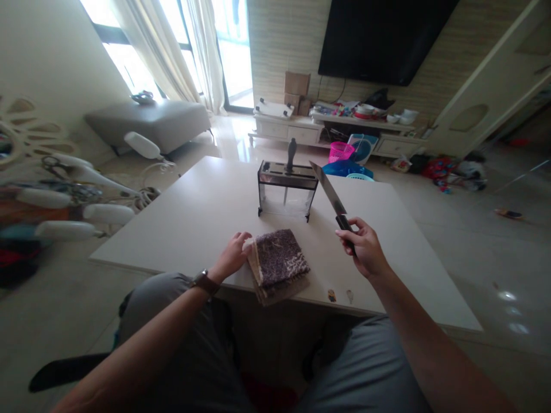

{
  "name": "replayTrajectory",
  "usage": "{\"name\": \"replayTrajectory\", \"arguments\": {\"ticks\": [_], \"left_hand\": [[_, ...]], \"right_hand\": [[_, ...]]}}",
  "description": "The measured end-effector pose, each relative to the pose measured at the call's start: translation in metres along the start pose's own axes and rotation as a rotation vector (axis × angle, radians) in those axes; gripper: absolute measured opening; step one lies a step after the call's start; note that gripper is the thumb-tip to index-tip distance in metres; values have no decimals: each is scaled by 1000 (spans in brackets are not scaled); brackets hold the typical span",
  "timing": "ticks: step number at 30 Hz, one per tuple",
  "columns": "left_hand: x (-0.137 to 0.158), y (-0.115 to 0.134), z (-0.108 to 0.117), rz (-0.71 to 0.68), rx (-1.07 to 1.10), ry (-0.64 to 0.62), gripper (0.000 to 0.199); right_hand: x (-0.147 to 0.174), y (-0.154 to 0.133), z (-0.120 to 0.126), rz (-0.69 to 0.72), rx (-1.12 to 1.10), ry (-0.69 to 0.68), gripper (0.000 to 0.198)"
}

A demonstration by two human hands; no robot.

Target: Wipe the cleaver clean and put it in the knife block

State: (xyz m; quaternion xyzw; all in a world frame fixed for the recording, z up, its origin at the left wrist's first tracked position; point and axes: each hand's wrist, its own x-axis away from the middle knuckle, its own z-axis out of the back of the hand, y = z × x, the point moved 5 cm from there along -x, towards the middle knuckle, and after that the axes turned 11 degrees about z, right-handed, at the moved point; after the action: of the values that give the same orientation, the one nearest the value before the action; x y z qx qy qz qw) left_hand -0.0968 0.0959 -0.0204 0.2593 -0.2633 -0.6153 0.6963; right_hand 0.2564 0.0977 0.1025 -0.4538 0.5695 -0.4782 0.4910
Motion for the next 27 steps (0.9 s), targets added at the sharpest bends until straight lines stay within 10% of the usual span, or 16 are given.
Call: {"name": "replayTrajectory", "arguments": {"ticks": [11, 18, 27], "left_hand": [[-15, 88, 53, -248, -206, -94, 29], [-42, 57, 25, -6, -327, -345, 56], [-59, 44, -16, 55, -364, -583, 17]], "right_hand": [[-25, -22, 43, 467, 721, 91, 43], [-54, -99, 46, 747, 1580, -68, 26], [-97, -187, -10, 781, 2107, -454, 33]]}}
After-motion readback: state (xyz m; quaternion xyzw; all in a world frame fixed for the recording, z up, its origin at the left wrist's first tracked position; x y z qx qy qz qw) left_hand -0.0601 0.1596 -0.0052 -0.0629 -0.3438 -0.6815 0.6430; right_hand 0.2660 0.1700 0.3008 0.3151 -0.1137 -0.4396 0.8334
